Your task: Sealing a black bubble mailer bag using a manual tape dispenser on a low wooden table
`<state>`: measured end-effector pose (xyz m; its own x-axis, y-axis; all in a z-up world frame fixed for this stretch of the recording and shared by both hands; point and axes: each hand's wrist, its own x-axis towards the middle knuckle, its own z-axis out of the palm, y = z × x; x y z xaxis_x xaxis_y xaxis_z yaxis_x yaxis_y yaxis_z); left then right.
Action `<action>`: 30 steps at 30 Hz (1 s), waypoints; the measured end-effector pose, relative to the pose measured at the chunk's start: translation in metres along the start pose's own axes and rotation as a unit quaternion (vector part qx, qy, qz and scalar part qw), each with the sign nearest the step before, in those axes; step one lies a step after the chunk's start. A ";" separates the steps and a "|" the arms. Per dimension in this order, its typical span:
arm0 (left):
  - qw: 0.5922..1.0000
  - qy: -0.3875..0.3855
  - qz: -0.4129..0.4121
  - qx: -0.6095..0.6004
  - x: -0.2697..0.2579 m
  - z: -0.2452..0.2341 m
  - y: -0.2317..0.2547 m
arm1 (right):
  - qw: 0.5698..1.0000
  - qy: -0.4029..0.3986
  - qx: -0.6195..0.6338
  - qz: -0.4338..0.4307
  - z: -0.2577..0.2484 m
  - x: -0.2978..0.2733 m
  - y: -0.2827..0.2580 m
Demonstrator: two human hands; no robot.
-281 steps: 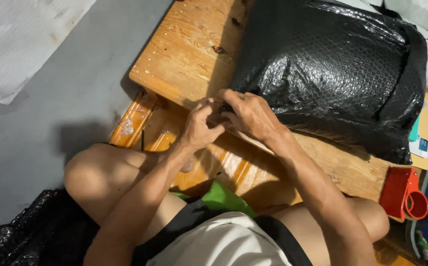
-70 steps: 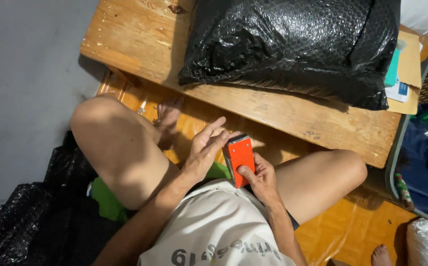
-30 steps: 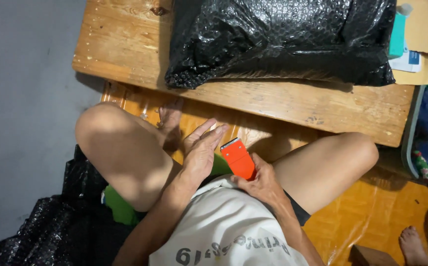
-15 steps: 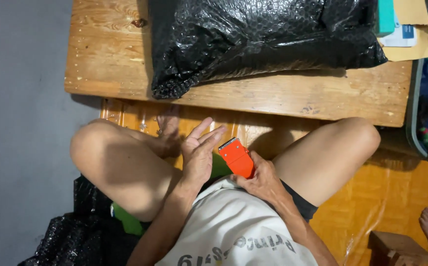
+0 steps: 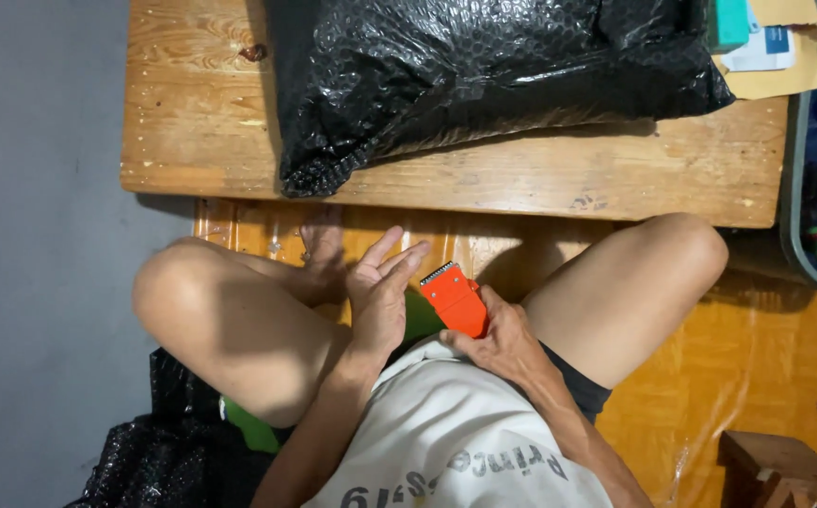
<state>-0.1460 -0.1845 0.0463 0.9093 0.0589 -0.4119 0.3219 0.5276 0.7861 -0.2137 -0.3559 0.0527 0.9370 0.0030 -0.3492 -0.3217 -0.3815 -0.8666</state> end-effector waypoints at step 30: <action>0.676 -0.208 0.554 0.439 -0.006 0.014 0.032 | 0.907 -0.080 0.411 0.042 0.022 0.012 0.010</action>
<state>-0.1377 -0.1797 0.0802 0.6565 -0.3342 0.6763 -0.7519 -0.3622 0.5509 -0.2092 -0.3391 0.0318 0.8943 0.1645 -0.4162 -0.4447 0.4319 -0.7847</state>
